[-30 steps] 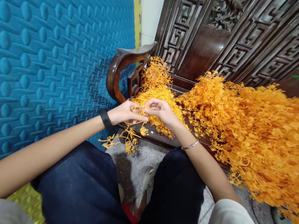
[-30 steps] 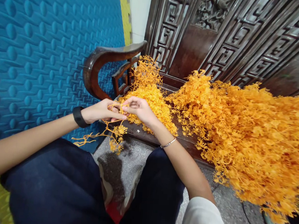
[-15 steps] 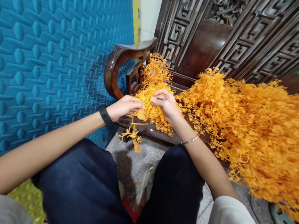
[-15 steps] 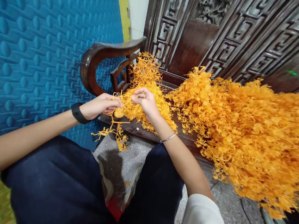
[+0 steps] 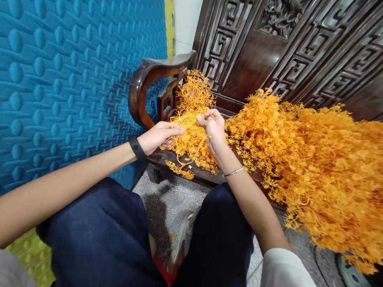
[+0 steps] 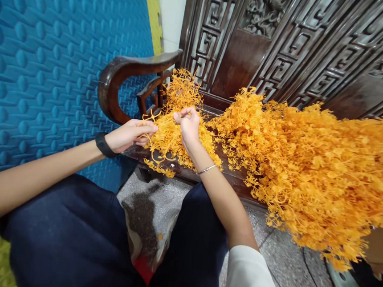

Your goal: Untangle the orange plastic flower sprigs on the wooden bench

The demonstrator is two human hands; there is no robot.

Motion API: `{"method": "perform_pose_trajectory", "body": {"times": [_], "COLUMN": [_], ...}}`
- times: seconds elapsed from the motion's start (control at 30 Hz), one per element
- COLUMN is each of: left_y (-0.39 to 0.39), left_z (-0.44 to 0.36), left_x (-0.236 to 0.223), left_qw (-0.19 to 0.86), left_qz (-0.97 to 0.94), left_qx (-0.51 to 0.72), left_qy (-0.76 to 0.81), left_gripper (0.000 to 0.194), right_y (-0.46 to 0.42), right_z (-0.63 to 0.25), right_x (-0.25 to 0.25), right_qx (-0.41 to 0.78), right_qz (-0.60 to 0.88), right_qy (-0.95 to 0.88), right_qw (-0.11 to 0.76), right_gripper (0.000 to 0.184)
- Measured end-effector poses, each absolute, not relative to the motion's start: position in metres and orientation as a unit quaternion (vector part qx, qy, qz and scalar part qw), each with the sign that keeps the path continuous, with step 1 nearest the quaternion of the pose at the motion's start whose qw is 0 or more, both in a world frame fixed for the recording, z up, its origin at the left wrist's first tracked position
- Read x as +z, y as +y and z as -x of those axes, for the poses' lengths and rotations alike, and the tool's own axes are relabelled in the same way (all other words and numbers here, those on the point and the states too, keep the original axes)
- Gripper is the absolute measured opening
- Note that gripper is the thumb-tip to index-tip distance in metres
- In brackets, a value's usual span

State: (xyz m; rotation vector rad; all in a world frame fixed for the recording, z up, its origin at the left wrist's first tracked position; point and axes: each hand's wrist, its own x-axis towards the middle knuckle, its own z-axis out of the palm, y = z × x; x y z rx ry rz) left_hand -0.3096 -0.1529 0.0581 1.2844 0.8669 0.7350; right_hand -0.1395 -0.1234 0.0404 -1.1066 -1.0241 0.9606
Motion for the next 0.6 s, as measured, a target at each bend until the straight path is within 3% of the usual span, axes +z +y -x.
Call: {"method": "perform_pose_trajectory", "body": {"times": [0.23, 0.43, 0.6], "left_y": [-0.146, -0.161, -0.162], "left_z": [0.297, 0.309, 0.321], "left_x": [0.051, 0.059, 0.064], "left_qw": [0.663, 0.644, 0.602], "left_qz": [-0.518, -0.575, -0.591], "left_qx": [0.407, 0.386, 0.404], "left_qy": [0.355, 0.326, 0.354], "left_gripper": [0.026, 0.029, 0.029], "right_y": [-0.102, -0.084, -0.09], "right_z": [0.149, 0.056, 0.026], "right_x": [0.042, 0.029, 0.005], "right_qx": [0.411, 0.254, 0.267], "right_qz": [0.463, 0.534, 0.602], "right_qy": [-0.402, -0.276, -0.449], "right_qw": [0.675, 0.758, 0.604], "right_gripper": [0.026, 0.026, 0.021]}}
